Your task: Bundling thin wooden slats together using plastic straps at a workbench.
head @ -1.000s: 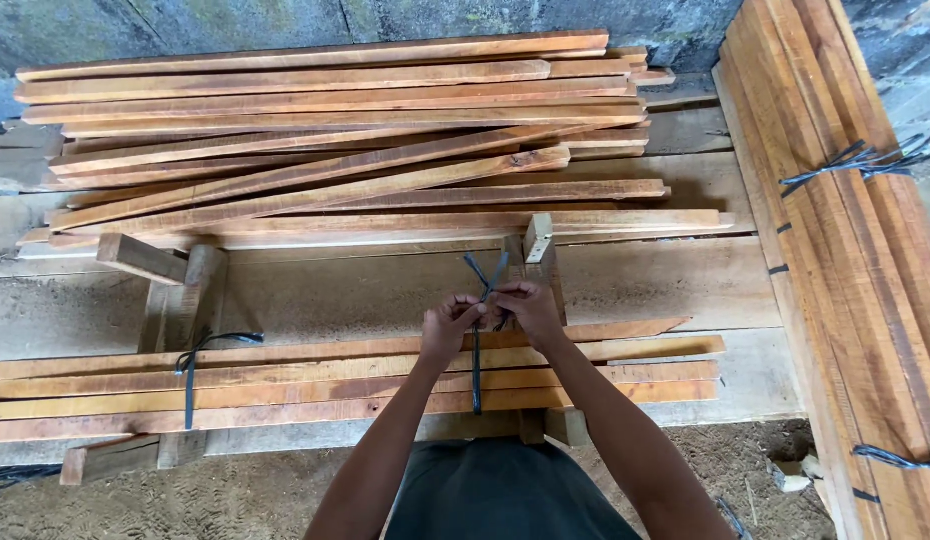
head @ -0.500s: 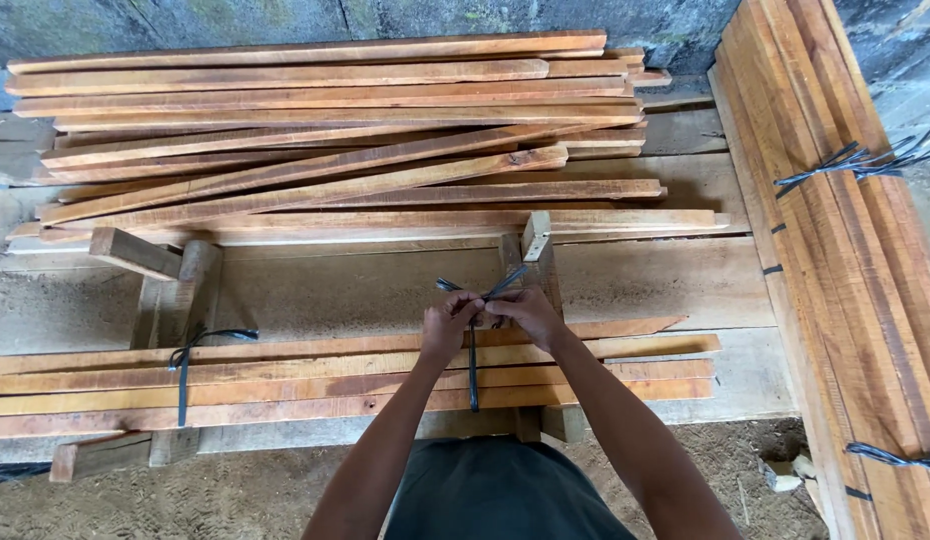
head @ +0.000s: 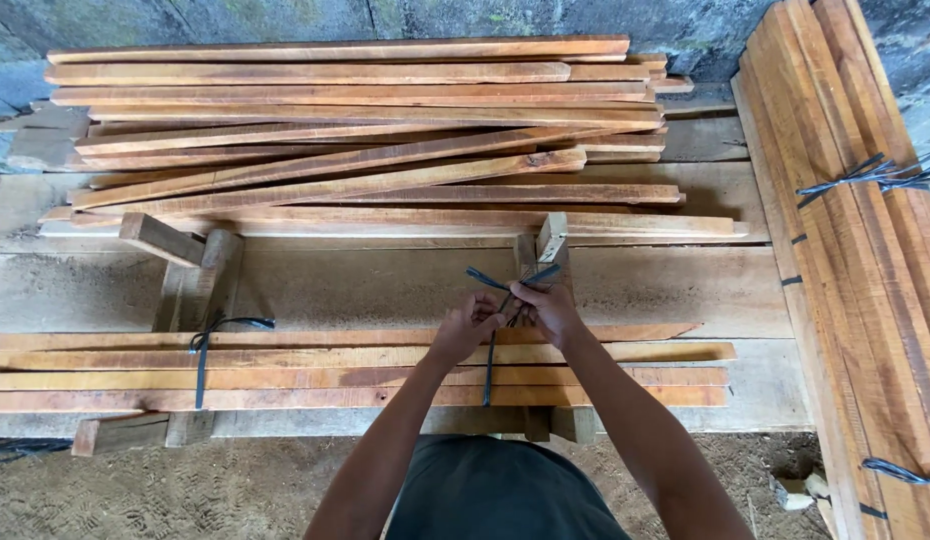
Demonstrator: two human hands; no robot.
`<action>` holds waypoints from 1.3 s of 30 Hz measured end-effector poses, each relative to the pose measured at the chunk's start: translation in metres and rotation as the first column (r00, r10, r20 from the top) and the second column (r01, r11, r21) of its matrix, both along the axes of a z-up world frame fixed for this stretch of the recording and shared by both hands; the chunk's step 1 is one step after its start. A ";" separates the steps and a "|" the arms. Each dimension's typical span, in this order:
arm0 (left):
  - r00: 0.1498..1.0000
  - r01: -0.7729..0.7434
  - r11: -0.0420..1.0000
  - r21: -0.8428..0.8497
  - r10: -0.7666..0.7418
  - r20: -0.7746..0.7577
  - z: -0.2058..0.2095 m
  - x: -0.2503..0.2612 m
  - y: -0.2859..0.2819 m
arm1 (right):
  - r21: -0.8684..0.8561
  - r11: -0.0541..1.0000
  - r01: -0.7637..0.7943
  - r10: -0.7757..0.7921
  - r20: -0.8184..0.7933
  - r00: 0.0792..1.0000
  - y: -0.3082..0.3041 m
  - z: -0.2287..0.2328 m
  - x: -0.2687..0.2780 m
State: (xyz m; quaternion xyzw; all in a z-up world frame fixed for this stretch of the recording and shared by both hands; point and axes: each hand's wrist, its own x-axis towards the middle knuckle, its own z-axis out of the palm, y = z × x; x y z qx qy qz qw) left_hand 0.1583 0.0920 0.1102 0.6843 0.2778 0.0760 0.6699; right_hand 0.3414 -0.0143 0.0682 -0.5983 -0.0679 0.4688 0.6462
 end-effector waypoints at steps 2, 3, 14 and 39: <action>0.998 0.056 0.998 -0.008 -0.056 -0.033 0.024 -0.004 -0.002 | 0.017 1.000 -0.020 0.020 -0.039 0.999 -0.002 0.005 0.000; 0.991 0.116 0.993 -0.012 -0.117 -0.060 0.037 -0.003 -0.002 | 0.041 0.999 -0.034 0.037 -0.073 0.997 -0.001 0.009 0.003; 0.998 0.056 0.992 -0.117 -0.054 0.018 -0.027 0.006 0.007 | -0.083 0.754 -0.651 0.619 0.422 0.663 -0.013 0.101 0.018; 0.919 -0.387 0.837 -0.387 0.382 -0.093 -0.030 0.011 -0.023 | 0.113 0.813 -0.572 0.161 0.899 0.406 -0.011 0.079 -0.006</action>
